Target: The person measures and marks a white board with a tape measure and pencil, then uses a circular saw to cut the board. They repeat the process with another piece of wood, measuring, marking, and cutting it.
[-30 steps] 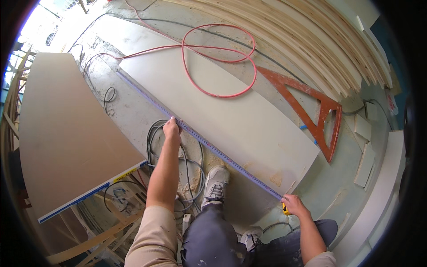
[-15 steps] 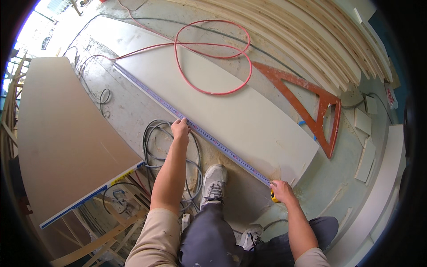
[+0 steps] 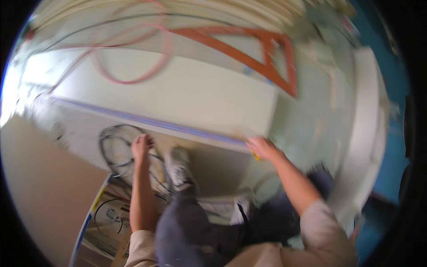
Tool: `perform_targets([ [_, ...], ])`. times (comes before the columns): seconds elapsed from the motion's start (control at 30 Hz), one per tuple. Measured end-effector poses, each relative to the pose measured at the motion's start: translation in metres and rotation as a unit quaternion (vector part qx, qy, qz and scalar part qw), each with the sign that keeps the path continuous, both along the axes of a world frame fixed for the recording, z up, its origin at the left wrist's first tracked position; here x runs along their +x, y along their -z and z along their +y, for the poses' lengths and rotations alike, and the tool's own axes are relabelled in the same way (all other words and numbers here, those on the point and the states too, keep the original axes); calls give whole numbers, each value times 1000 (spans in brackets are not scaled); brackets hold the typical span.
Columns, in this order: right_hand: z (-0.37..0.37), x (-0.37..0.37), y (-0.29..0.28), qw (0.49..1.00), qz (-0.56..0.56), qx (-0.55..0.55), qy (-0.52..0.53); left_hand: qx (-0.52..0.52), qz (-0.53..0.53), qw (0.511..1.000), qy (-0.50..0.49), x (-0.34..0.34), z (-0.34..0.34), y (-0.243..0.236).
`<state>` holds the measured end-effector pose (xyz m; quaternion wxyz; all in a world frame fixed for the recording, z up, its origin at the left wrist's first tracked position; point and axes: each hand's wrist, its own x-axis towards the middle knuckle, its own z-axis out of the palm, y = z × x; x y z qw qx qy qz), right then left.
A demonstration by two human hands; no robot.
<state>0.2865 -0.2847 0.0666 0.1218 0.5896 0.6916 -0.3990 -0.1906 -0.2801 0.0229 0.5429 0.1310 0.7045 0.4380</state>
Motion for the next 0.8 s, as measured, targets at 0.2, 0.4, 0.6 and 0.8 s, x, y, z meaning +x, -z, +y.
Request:
perform_targets([
  [0.2, -15, 64, -14, 992, -28, -114, -42, -18, -51, 974, 220, 89, -40, -20],
  [0.4, -17, 72, 0, 980, -1, -186, -71, -26, 70, 928, 366, 92, -45, -46],
  [0.6, -18, 69, 7, 968, 68, -240, 24, -87, 187, 929, 308, 44, -101, -111],
  [0.8, -21, 66, 8, 982, -4, -185, 22, -105, 262, 925, 254, 39, -178, -220],
])
